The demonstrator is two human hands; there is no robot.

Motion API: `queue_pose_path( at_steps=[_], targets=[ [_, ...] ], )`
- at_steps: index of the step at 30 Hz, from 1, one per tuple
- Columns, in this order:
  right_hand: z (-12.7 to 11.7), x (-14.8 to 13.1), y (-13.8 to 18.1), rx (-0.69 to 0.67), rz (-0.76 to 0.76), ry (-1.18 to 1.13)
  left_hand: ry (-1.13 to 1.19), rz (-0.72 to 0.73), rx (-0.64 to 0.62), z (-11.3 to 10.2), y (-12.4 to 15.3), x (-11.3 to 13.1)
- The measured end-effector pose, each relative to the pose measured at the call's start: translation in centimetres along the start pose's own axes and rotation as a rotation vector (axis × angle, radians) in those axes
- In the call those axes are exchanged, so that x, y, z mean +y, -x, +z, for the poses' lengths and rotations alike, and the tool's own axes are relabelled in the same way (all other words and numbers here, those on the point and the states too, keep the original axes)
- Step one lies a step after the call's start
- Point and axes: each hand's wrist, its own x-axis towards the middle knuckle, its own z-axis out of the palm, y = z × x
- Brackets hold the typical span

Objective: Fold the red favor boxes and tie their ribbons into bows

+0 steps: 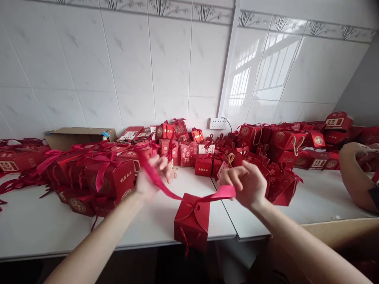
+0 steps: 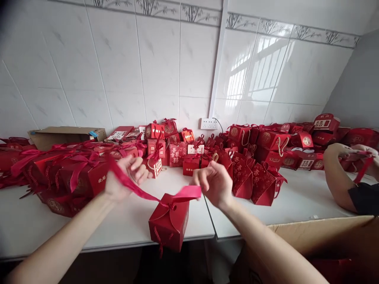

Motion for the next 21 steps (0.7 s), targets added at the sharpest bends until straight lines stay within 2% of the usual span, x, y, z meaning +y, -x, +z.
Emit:
queue_pose_path(
  at_steps=[3, 5, 7, 9, 11, 14, 17, 21],
  targets=[
    [-0.9, -0.4, 0.2, -0.009, 0.119, 0.222, -0.336, 0.056, 0.041, -1.5, 0.0, -0.3],
    [-0.5, 0.1, 0.5, -0.108, 0.154, 0.526, -0.691, 0.042, -0.08, -1.5, 0.3, -1.4],
    [0.4, 1.0, 0.9, -0.241, 0.114, 0.855, -0.996, 0.004, -0.261, -0.9, 0.9, -2.7],
    [1.4, 2.1, 1.3, -0.333, 0.038, 1.086, -1.149, -0.011, -0.39, -0.1, 1.5, -3.8],
    [2.2, 3.0, 1.6, -0.355, 0.015, 1.237, -1.198, -0.013, -0.435, 0.4, 1.8, -4.5],
    [2.7, 3.9, 1.7, -0.328, 0.062, 1.38, -1.209, -0.034, -0.443, 0.3, 1.8, -5.0],
    [2.9, 4.2, 1.4, -0.306, 0.114, 1.396, -1.218, -0.074, -0.451, 0.0, 1.5, -5.3],
    [3.1, 4.1, 1.2, -0.362, 0.116, 1.41, -1.194, -0.076, -0.448, -0.2, 1.4, -5.9]
  ],
)
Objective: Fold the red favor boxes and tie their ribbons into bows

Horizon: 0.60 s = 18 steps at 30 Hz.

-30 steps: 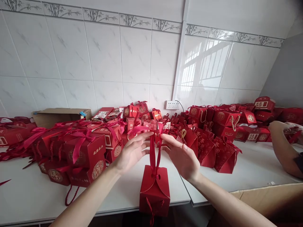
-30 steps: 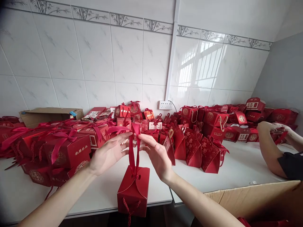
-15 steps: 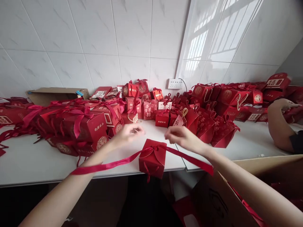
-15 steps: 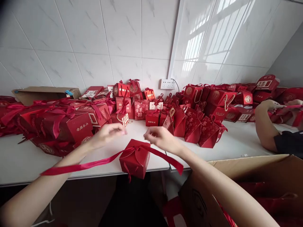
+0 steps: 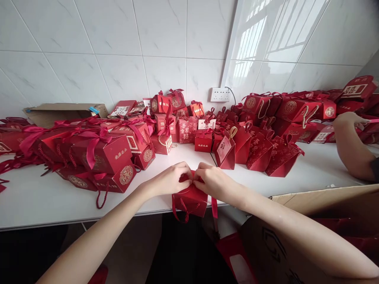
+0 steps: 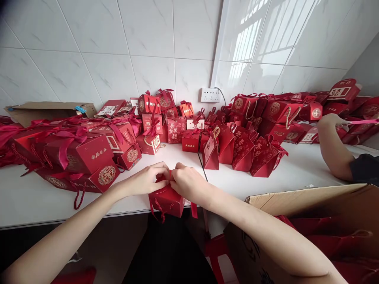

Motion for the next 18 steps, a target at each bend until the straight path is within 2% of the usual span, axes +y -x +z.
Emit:
queue_pose_path(
  at_steps=[4, 7, 10, 14, 18],
  targets=[
    [0.3, 0.3, 0.6, 0.1, -0.1, 0.043, 0.006, -0.005, 0.022, 0.3, 0.1, 0.1],
    [0.9, 1.0, 1.2, 0.21, -0.178, -0.05, 0.011, -0.02, 0.043, 0.4, 0.2, 0.5],
    [1.7, 1.8, 1.4, 0.299, -0.193, -0.189, -0.008, -0.023, 0.063, 0.7, 0.0, 0.8],
    [2.3, 2.5, 1.2, 0.338, -0.175, -0.337, -0.006, -0.023, 0.145, 1.6, -0.2, 0.7],
    [2.4, 2.6, 1.1, 0.335, -0.194, -0.356, 0.08, 0.001, 0.251, 2.6, -0.1, 0.1]
  ],
)
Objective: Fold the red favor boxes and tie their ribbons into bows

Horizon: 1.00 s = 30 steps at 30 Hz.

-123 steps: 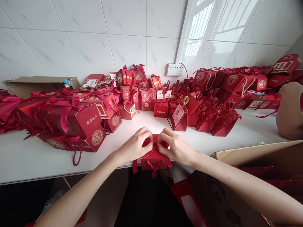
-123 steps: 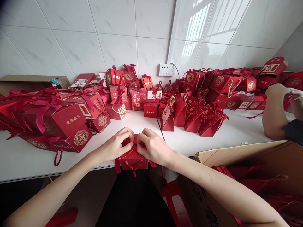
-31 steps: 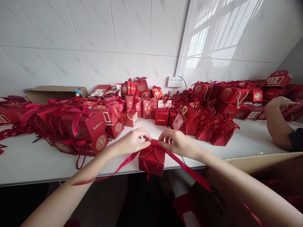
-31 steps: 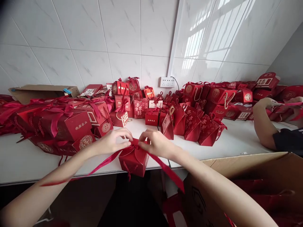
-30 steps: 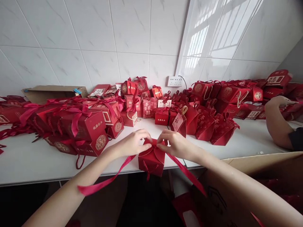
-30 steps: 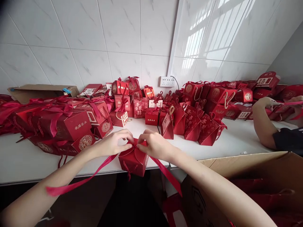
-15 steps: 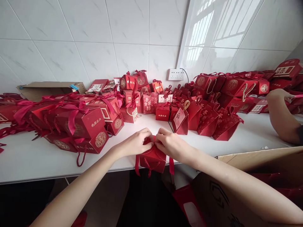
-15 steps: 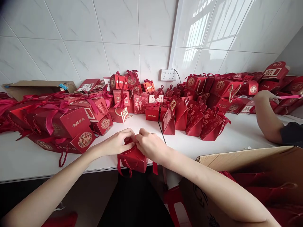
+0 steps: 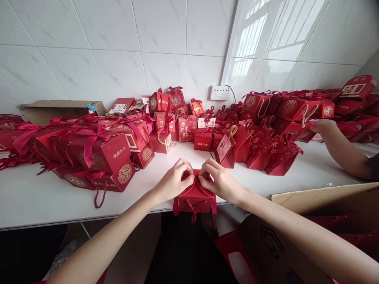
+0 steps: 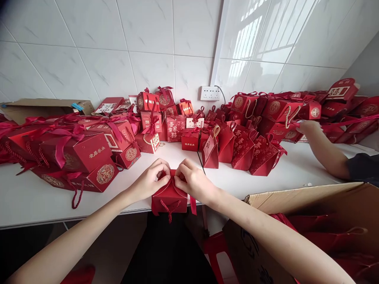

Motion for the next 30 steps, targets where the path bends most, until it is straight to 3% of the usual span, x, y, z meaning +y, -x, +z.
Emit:
queue_pose_path(
  at_steps=[6, 12, 20, 25, 30],
  targets=[
    [0.1, -0.3, 0.2, 0.018, -0.08, 0.033, 0.031, 0.013, 0.094, 0.6, 0.6, -0.3],
    [0.1, -0.6, -0.2, -0.005, -0.03, 0.058, -0.009, 0.062, 0.125, 0.6, 0.7, -0.2],
    [0.6, -0.1, -0.3, 0.113, -0.001, -0.067, -0.171, 0.087, 0.037, 0.2, 0.3, 0.4],
    [0.2, 0.3, 0.1, 0.056, 0.015, -0.135, -0.333, 0.037, -0.024, 0.0, -0.1, 1.4],
    [-0.3, 0.8, 0.5, 0.021, -0.065, -0.088, -0.305, 0.051, 0.092, 0.6, 0.0, 1.4]
  ],
)
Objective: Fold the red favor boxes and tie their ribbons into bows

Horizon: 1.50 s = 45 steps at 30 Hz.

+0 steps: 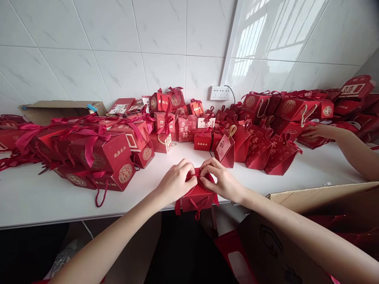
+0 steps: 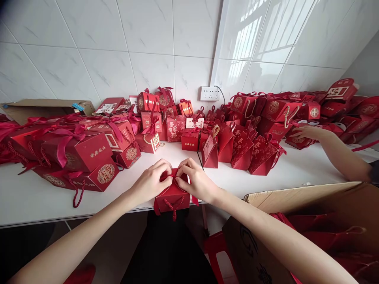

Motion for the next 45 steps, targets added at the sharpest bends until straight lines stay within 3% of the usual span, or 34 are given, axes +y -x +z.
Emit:
queue_pose_path(
  at_steps=[5, 10, 16, 19, 22, 27, 31, 34, 38, 41, 45],
  targets=[
    [0.4, 0.2, 0.0, 0.077, 0.031, 0.028, 0.082, 0.109, 0.127, 1.1, 0.0, 0.1],
    [0.4, 0.1, 0.0, 0.117, 0.165, -0.101, 0.076, 0.095, 0.011, 0.8, -0.1, -0.1],
    [-0.8, 0.4, -0.3, -0.137, 0.379, -0.57, -0.088, 0.004, -0.08, 0.2, -0.6, 0.6],
    [-0.9, 0.7, -0.4, -0.152, 0.413, -0.712, -0.182, -0.022, -0.079, 0.3, -0.9, 1.4],
    [-0.4, 0.6, -0.4, -0.101, 0.38, -0.603, -0.255, -0.014, -0.066, 0.3, -1.0, 1.6],
    [0.4, 0.1, -0.8, -0.027, 0.159, -0.095, -0.369, 0.025, -0.052, 0.0, -0.8, 0.7],
    [0.9, 0.3, -2.0, 0.001, 0.03, 0.053, -0.413, -0.001, -0.047, -0.4, -1.0, -0.1],
    [1.6, 0.7, -3.1, 0.107, 0.092, 0.005, -0.42, -0.032, -0.051, -0.7, -1.2, -0.8],
    [2.6, 0.9, -4.0, 0.274, 0.351, -0.215, -0.329, -0.105, -0.033, -0.9, -1.1, -1.6],
    [2.7, 0.6, -4.1, 0.245, 0.471, -0.332, -0.241, -0.169, 0.027, -0.9, -1.1, -1.9],
    [2.1, 0.0, -4.0, 0.127, 0.454, -0.506, -0.226, -0.253, 0.12, -0.8, -1.3, -2.0]
  ],
)
